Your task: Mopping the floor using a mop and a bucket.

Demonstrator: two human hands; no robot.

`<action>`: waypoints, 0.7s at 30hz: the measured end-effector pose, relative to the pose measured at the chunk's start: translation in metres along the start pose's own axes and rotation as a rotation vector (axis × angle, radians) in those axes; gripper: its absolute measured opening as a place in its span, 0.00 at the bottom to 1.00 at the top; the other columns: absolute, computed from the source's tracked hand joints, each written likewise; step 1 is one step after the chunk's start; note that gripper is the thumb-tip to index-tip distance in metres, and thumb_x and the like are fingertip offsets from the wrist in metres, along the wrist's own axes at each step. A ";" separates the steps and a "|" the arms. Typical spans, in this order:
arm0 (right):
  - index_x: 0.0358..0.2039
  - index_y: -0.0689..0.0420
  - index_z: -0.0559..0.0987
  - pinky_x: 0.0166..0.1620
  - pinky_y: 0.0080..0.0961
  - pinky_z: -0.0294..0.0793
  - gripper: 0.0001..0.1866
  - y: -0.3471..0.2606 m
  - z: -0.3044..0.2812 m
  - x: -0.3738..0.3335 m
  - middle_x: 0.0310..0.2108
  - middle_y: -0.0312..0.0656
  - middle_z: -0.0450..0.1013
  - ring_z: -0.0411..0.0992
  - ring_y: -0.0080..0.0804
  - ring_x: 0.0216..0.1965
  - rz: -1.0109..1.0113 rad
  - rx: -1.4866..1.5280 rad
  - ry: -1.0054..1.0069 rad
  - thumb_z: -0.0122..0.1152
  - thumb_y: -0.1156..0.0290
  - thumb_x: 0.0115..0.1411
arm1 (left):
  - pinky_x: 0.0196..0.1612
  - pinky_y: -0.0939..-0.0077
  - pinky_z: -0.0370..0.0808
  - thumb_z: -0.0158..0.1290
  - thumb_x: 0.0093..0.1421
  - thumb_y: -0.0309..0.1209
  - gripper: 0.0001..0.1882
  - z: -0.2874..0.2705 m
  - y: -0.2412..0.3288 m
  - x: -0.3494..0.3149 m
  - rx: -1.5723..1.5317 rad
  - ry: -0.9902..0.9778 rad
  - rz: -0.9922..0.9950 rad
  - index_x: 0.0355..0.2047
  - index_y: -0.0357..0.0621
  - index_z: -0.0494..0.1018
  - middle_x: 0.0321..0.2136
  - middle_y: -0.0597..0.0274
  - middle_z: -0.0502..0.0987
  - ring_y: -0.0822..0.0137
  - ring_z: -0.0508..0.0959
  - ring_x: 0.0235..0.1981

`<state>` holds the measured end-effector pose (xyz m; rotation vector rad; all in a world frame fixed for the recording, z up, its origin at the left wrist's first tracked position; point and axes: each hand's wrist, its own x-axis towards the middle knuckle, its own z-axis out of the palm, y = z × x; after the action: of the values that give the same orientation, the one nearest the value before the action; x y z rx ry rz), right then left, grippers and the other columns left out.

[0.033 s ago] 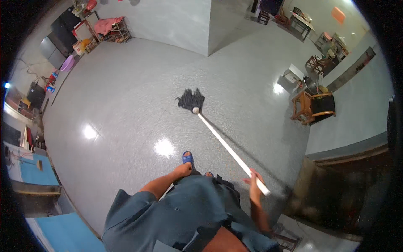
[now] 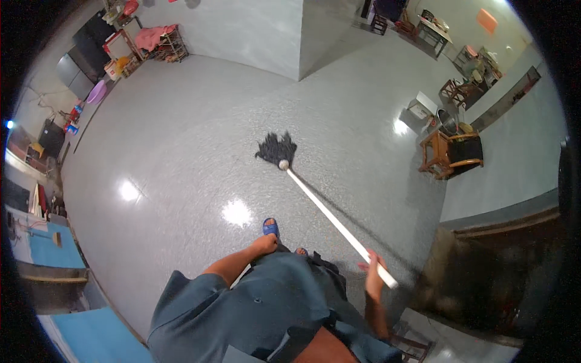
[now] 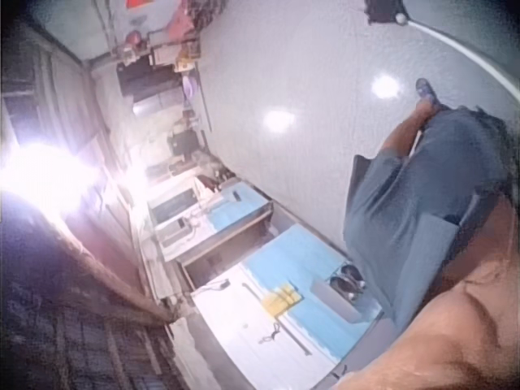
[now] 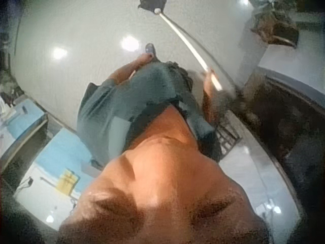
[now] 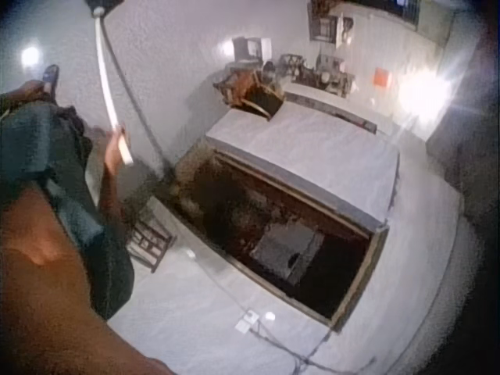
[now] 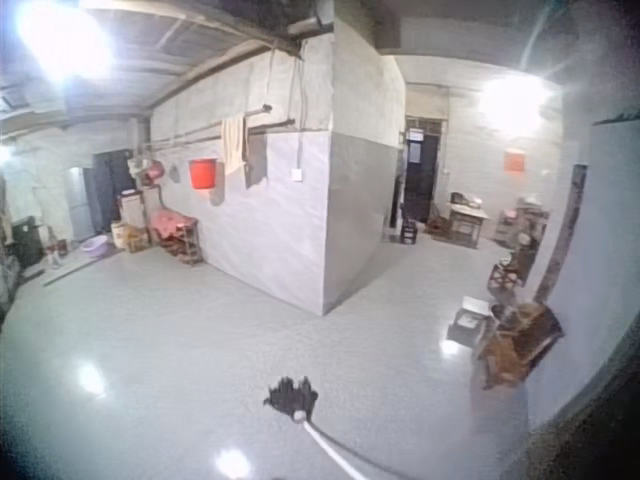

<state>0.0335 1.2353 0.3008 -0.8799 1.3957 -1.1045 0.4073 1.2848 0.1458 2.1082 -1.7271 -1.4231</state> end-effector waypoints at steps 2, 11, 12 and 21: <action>0.37 0.63 0.72 0.26 0.27 0.76 0.14 -0.005 -0.040 -0.018 0.41 0.49 0.71 0.73 0.33 0.23 -0.027 0.002 0.234 0.50 0.64 0.59 | 0.43 0.59 0.71 0.46 0.50 0.36 0.16 -0.008 0.013 0.010 0.046 -0.068 0.043 0.35 0.42 0.75 0.33 0.45 0.76 0.47 0.75 0.38; 0.34 0.63 0.68 0.38 0.36 0.77 0.15 0.011 -0.076 0.005 0.43 0.56 0.68 0.70 0.45 0.40 0.006 0.350 0.302 0.44 0.62 0.59 | 0.40 0.57 0.71 0.47 0.50 0.36 0.14 0.003 -0.010 0.031 0.068 0.032 0.110 0.32 0.41 0.75 0.32 0.44 0.76 0.47 0.75 0.37; 0.35 0.63 0.68 0.42 0.37 0.76 0.14 0.024 -0.066 0.018 0.44 0.55 0.67 0.68 0.47 0.45 0.020 0.351 0.272 0.44 0.63 0.59 | 0.40 0.57 0.71 0.47 0.49 0.36 0.14 0.000 -0.008 0.029 0.057 0.031 0.077 0.33 0.42 0.75 0.32 0.45 0.76 0.47 0.75 0.37; 0.50 0.57 0.69 0.42 0.31 0.74 0.20 0.062 0.182 0.133 0.47 0.45 0.66 0.73 0.36 0.34 0.230 0.171 -0.255 0.49 0.59 0.61 | 0.41 0.57 0.71 0.47 0.48 0.35 0.16 -0.002 -0.037 -0.026 -0.177 0.193 -0.095 0.35 0.42 0.75 0.33 0.43 0.76 0.46 0.75 0.37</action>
<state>0.2007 1.1017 0.2075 -0.6906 1.1419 -0.8878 0.4380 1.3183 0.1416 2.1758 -1.3966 -1.2910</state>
